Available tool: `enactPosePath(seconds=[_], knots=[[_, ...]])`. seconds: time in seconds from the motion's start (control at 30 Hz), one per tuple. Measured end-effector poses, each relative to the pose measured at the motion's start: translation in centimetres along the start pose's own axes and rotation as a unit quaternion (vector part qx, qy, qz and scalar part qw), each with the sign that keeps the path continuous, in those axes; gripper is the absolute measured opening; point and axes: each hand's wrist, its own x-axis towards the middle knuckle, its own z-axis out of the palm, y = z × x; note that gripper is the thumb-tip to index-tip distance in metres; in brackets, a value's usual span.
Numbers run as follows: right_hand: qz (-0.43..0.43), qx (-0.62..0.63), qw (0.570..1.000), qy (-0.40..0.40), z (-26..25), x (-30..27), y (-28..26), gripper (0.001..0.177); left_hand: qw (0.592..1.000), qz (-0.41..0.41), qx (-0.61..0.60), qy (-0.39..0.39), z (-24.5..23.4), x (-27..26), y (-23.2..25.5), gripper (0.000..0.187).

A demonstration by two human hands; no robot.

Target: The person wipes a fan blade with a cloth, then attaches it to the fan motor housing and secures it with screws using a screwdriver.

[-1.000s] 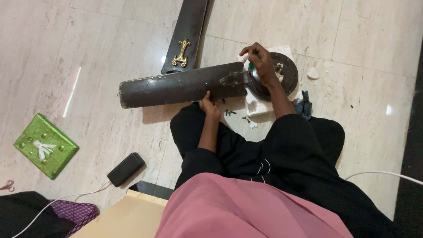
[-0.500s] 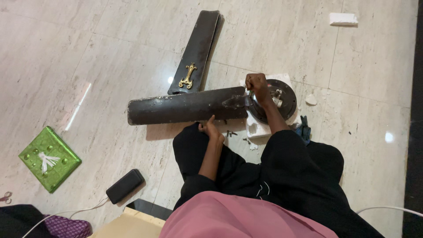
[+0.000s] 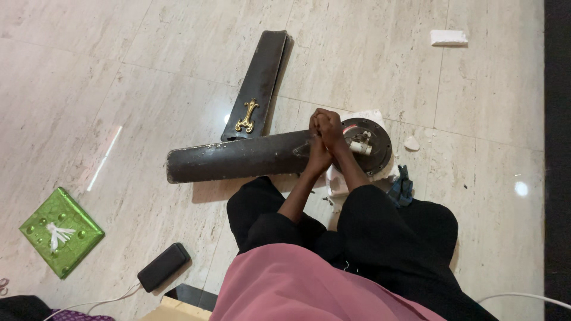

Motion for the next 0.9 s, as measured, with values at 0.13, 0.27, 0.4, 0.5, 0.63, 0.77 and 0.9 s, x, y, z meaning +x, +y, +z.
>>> enactPosePath(seconds=[0.13, 0.27, 0.4, 0.5, 0.63, 0.77, 0.9], knots=[[-0.041, 0.033, 0.998, 0.029, -0.3, -0.2, 0.1, 0.026, 0.993, 0.061, 0.103, -0.009, 0.9, 1.2, -2.8, 0.032], [-0.026, 0.006, 0.993, 0.117, 0.8, -0.2, 0.1, 0.026, 0.999, -0.012, -0.039, 0.021, 1.8, 2.2, -3.1, 0.045], [-0.044, -0.233, 0.942, 0.238, 3.0, 0.0, -0.2, 0.026, 0.995, 0.027, -0.056, 0.085, 2.1, 3.2, -2.8, 0.055], [-0.097, -0.271, 0.92, 0.268, 4.4, -0.2, -0.1, 0.028, 0.988, 0.089, -0.005, 0.13, 1.7, 3.6, -3.0, 0.057], [-0.114, -0.252, 0.906, 0.319, 3.8, 0.1, 0.3, 0.026, 0.989, 0.07, -0.002, 0.13, 1.8, 4.0, -3.1, 0.055], [-0.074, -0.23, 0.928, 0.285, 2.3, 0.8, 0.7, 0.025, 0.99, 0.052, 0.007, 0.127, 1.9, 4.1, -2.3, 0.054], [-0.085, -0.219, 0.942, 0.241, 2.4, 0.4, 0.2, 0.026, 0.99, 0.042, 0.01, 0.135, 1.9, 4.1, -1.4, 0.052]])
